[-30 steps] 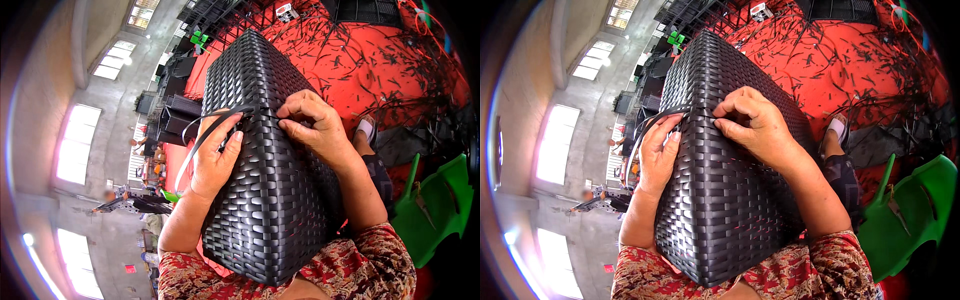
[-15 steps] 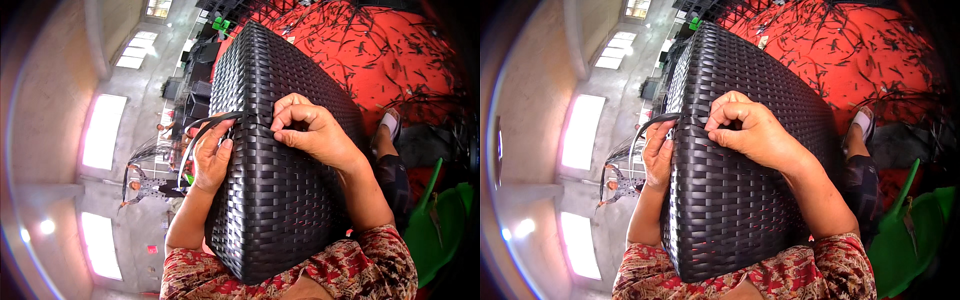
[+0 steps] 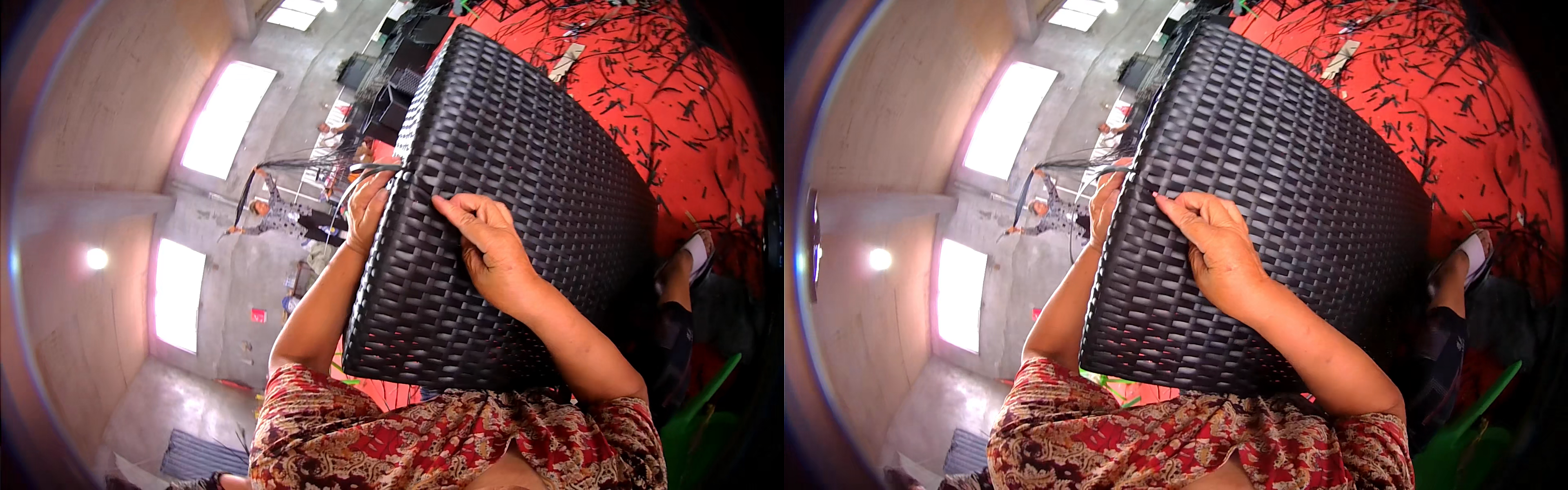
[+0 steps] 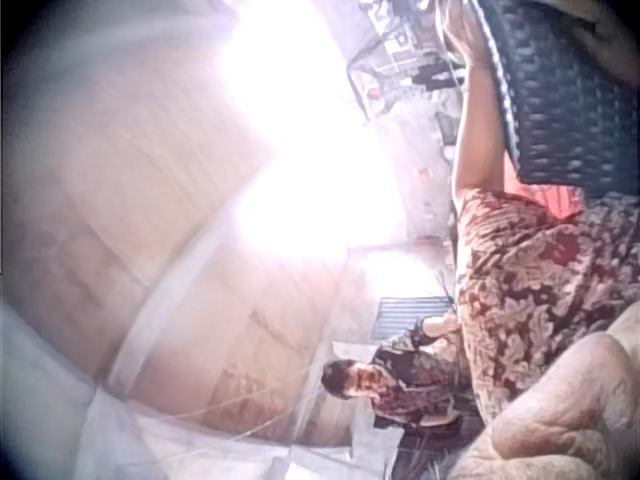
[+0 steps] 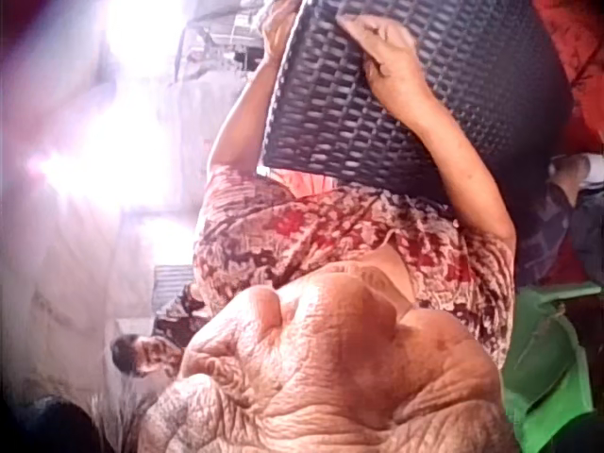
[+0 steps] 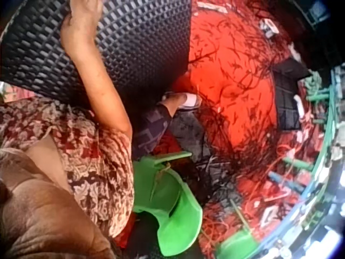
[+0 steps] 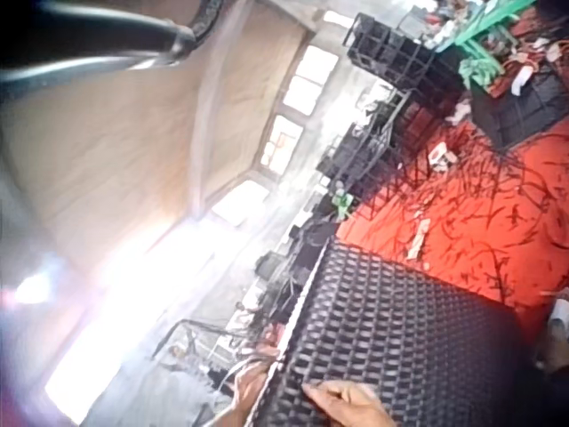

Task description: The person weaves black strips into a wicker furniture component by hand, threading the material through the framework and pulling it tight.

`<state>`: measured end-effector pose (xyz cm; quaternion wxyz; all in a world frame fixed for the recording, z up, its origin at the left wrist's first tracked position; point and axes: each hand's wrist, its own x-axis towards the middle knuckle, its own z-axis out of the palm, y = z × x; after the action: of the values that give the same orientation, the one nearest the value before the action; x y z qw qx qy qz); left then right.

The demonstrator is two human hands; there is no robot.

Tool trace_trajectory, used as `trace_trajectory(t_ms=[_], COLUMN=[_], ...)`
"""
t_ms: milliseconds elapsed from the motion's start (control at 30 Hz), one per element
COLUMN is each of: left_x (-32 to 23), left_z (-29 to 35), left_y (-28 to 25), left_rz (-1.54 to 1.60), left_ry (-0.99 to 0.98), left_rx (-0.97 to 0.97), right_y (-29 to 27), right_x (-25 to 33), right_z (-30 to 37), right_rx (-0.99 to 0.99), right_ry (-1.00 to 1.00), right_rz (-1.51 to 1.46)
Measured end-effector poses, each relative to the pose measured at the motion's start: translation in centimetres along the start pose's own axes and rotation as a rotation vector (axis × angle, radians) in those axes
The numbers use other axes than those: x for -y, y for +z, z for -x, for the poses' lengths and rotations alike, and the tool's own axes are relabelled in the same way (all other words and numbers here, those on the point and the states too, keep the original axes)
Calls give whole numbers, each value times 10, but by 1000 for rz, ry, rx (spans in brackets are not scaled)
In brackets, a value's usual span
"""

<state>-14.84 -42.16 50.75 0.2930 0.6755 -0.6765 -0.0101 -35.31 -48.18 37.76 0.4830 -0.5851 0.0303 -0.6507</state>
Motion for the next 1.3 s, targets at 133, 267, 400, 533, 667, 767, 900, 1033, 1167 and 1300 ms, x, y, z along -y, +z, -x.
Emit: trace_trajectory(t_ms=[133,267,400,533,667,767,900,1033,1167,1300], left_x=[3,1,-1,-2,-6,-14,-34,-54,-66,-76], left_z=[-1,-3,1,3,1,1,0,3,3,3], left_y=[2,5,4,3,2,2,3,3,4,4], left_rz=[9,50,16,29,13,59,39,-30,-63,-131], left_ry=[14,-59,75,42,81,68,100,94,191,249], left_rx=[1,34,26,20,21,-2,-19,-59,-38,9], right_y=[1,-5,-3,-1,-2,-3,-6,-8,-11,-11], right_x=[-6,-6,-3,-2,-2,-1,2,5,14,24], right_z=[-2,-4,-3,-4,-7,-8,-11,-24,-35,-42], right_rx=[-3,42,89,100,91,95,118,75,34,42], right_ry=[-11,-3,18,-10,3,11,37,30,136,149], right_rz=[-19,-19,-5,-3,14,10,1,-71,-91,-22])
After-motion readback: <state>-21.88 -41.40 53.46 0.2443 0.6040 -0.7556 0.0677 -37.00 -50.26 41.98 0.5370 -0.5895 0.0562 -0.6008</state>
